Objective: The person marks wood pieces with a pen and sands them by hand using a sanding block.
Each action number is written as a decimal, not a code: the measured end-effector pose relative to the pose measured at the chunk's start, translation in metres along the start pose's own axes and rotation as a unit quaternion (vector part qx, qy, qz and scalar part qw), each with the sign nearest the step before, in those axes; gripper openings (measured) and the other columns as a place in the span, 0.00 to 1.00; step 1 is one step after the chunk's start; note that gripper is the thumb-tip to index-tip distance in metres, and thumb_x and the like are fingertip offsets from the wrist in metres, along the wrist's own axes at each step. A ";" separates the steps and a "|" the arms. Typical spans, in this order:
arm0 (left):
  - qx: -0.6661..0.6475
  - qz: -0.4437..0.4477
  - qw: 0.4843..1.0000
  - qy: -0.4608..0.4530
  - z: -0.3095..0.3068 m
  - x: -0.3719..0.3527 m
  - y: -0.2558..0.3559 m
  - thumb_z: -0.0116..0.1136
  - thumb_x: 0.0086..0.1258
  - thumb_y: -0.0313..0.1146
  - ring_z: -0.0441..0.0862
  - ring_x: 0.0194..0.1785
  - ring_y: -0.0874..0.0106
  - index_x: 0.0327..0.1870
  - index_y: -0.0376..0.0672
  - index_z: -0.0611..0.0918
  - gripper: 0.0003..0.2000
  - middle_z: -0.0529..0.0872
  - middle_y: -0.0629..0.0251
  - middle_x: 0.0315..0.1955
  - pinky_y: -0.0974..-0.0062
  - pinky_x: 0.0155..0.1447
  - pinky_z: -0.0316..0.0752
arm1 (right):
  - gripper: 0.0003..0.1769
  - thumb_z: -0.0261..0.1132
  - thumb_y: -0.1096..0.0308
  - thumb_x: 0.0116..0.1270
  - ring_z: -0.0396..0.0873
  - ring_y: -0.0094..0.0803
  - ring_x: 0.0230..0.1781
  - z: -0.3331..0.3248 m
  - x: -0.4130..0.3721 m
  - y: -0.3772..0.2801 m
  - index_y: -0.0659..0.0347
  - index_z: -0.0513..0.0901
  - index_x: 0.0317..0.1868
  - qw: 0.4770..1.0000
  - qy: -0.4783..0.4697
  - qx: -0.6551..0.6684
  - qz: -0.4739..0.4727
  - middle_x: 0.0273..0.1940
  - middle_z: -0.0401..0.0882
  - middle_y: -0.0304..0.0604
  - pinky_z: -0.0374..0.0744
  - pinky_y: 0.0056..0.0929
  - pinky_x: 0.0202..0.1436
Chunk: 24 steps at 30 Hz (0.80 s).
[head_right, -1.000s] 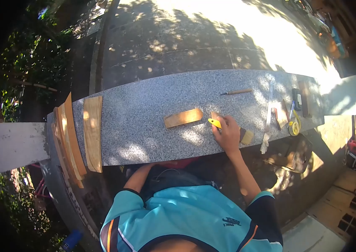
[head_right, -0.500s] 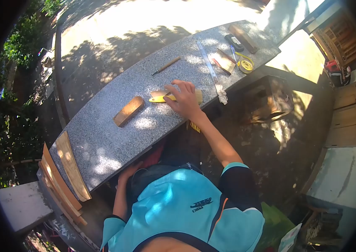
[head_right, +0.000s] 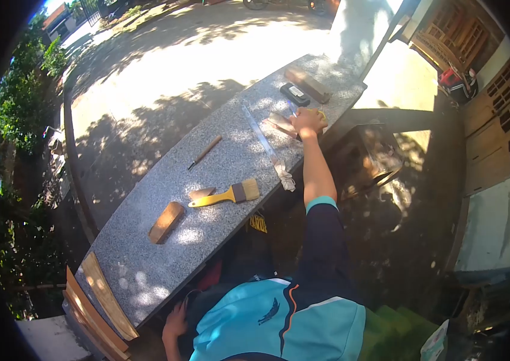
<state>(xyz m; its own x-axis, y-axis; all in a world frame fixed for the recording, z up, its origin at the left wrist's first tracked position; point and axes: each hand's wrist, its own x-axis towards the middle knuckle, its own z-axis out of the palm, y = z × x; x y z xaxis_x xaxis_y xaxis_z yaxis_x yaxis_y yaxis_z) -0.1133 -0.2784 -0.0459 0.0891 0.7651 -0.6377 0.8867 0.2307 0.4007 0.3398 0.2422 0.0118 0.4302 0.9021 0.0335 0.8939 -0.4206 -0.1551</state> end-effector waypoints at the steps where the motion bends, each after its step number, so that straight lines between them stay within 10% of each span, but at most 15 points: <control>1: 0.035 -0.018 0.999 -0.003 -0.003 -0.001 0.011 0.54 0.55 0.34 0.66 0.60 0.49 0.68 0.57 0.58 0.35 0.65 0.52 0.61 0.54 0.61 0.64 | 0.16 0.59 0.47 0.57 0.63 0.48 0.60 0.013 0.012 0.000 0.38 0.78 0.44 0.999 0.014 0.030 -0.035 0.53 0.69 0.44 0.61 0.57 0.57; 6: -0.110 -0.081 0.984 -0.118 -0.117 -0.004 0.094 0.54 0.63 0.37 0.80 0.46 0.56 0.55 0.44 0.75 0.19 0.82 0.52 0.40 0.65 0.49 0.74 | 0.14 0.61 0.55 0.55 0.64 0.46 0.60 0.014 0.009 -0.003 0.41 0.79 0.43 0.995 0.030 -0.003 -0.098 0.53 0.69 0.44 0.59 0.64 0.58; 8: -0.044 0.146 0.988 0.025 -0.148 0.001 0.101 0.56 0.62 0.35 0.80 0.45 0.57 0.54 0.43 0.76 0.18 0.82 0.54 0.39 0.65 0.48 0.73 | 0.15 0.60 0.56 0.54 0.60 0.43 0.62 0.013 0.009 -0.001 0.42 0.79 0.44 0.990 0.016 0.011 -0.140 0.55 0.68 0.42 0.54 0.66 0.60; 12: 0.070 0.168 0.952 0.248 -0.201 0.055 0.140 0.59 0.59 0.36 0.71 0.52 0.54 0.55 0.42 0.72 0.22 0.75 0.54 0.46 0.62 0.54 0.67 | 0.10 0.58 0.58 0.57 0.56 0.35 0.64 0.031 0.026 -0.003 0.48 0.82 0.36 0.963 0.109 0.055 -0.239 0.53 0.70 0.37 0.48 0.71 0.58; 15: 0.095 0.161 0.903 0.386 -0.192 0.124 0.127 0.62 0.56 0.43 0.67 0.56 0.57 0.58 0.46 0.70 0.28 0.69 0.57 0.54 0.58 0.58 0.64 | 0.10 0.56 0.61 0.61 0.73 0.46 0.48 0.013 0.027 -0.019 0.57 0.79 0.34 0.893 0.206 0.175 -0.360 0.46 0.75 0.48 0.70 0.42 0.52; 20: 0.164 0.213 0.832 0.486 -0.167 0.163 0.101 0.64 0.51 0.48 0.74 0.41 0.66 0.52 0.46 0.74 0.28 0.76 0.65 0.37 0.68 0.44 0.70 | 0.10 0.52 0.66 0.65 0.75 0.53 0.34 -0.044 0.008 -0.050 0.64 0.74 0.39 0.919 0.129 0.260 -0.268 0.29 0.75 0.56 0.71 0.43 0.39; 24: 0.116 0.224 0.790 0.559 -0.156 0.162 0.089 0.65 0.48 0.45 0.75 0.40 0.66 0.48 0.44 0.77 0.25 0.77 0.65 0.37 0.67 0.44 0.71 | 0.22 0.52 0.51 0.66 0.65 0.26 0.22 -0.079 -0.037 -0.090 0.65 0.78 0.34 0.808 0.099 0.364 -0.452 0.20 0.63 0.34 0.66 0.27 0.30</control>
<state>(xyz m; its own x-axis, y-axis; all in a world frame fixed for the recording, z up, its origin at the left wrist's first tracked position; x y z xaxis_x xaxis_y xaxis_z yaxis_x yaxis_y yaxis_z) -0.0908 -0.0395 -0.0108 0.0760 0.8216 0.5650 0.9507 -0.2305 0.2074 0.2537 0.2386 0.1028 -0.2802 0.7455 0.6048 0.5744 0.6350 -0.5166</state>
